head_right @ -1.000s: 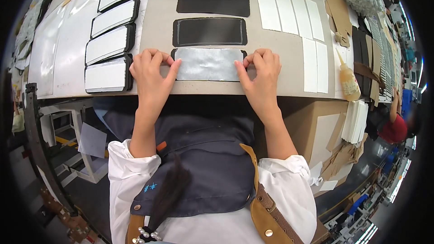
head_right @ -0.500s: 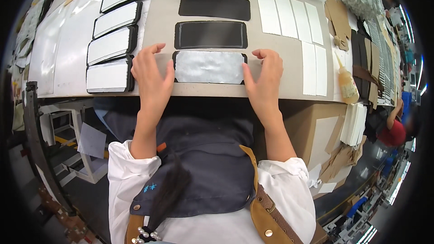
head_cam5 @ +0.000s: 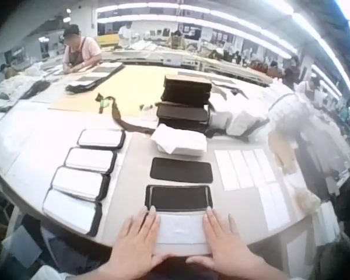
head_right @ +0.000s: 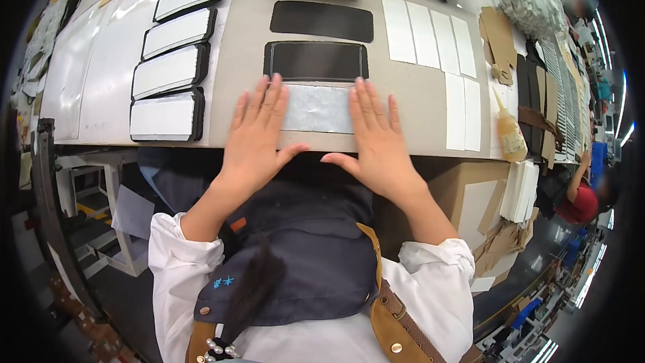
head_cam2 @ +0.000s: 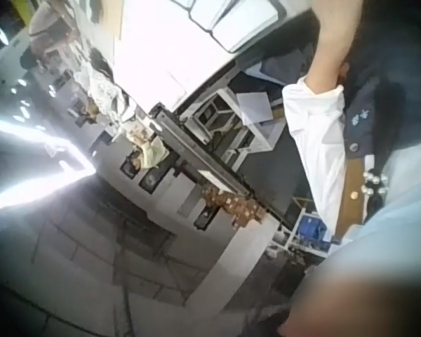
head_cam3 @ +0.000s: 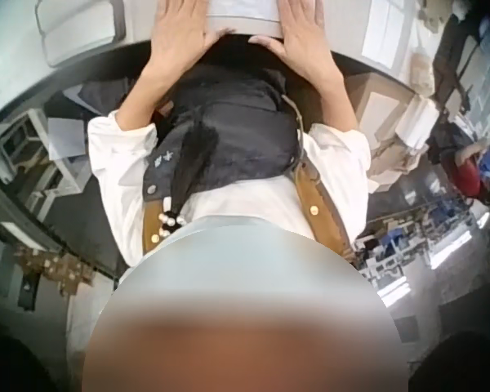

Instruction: The person is seen applying glue and attaching protective materials to leather components in a workshop.

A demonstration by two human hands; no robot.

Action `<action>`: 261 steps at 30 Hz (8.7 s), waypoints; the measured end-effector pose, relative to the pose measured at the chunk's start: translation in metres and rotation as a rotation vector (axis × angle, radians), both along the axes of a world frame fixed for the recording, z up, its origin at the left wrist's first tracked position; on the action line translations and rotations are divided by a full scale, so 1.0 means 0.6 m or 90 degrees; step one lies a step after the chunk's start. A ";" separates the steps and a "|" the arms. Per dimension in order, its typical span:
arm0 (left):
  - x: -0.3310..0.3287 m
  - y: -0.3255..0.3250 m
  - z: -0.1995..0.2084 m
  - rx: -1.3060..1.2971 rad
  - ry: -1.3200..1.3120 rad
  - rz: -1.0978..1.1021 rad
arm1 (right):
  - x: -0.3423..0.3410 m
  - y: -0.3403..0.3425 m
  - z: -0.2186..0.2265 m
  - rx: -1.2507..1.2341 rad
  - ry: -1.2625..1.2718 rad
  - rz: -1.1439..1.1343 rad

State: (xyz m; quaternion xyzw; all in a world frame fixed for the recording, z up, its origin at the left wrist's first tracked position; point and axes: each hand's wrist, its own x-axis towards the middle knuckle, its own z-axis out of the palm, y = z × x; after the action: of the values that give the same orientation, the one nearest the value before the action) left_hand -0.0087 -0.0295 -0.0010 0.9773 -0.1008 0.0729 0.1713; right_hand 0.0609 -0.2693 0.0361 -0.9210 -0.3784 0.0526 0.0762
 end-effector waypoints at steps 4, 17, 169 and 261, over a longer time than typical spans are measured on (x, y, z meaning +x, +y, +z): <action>0.006 0.023 -0.005 -0.013 -0.054 0.126 | 0.059 -0.021 0.000 0.104 -0.090 -0.027; 0.051 0.035 -0.018 -0.140 -0.225 0.237 | 0.356 0.257 0.017 0.166 -0.270 -0.133; 0.083 0.005 -0.005 0.002 -0.153 0.143 | -0.010 -0.229 0.001 0.040 -0.188 -0.296; 0.015 0.052 -0.006 -0.266 -0.181 0.208 | 0.071 0.041 0.010 0.214 -0.010 0.060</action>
State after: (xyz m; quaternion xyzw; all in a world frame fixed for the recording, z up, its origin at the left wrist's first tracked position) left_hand 0.0005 0.0014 -0.0044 0.9041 0.0523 0.2547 0.3390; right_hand 0.1032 -0.2446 0.0421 -0.8769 -0.4252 -0.0147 0.2236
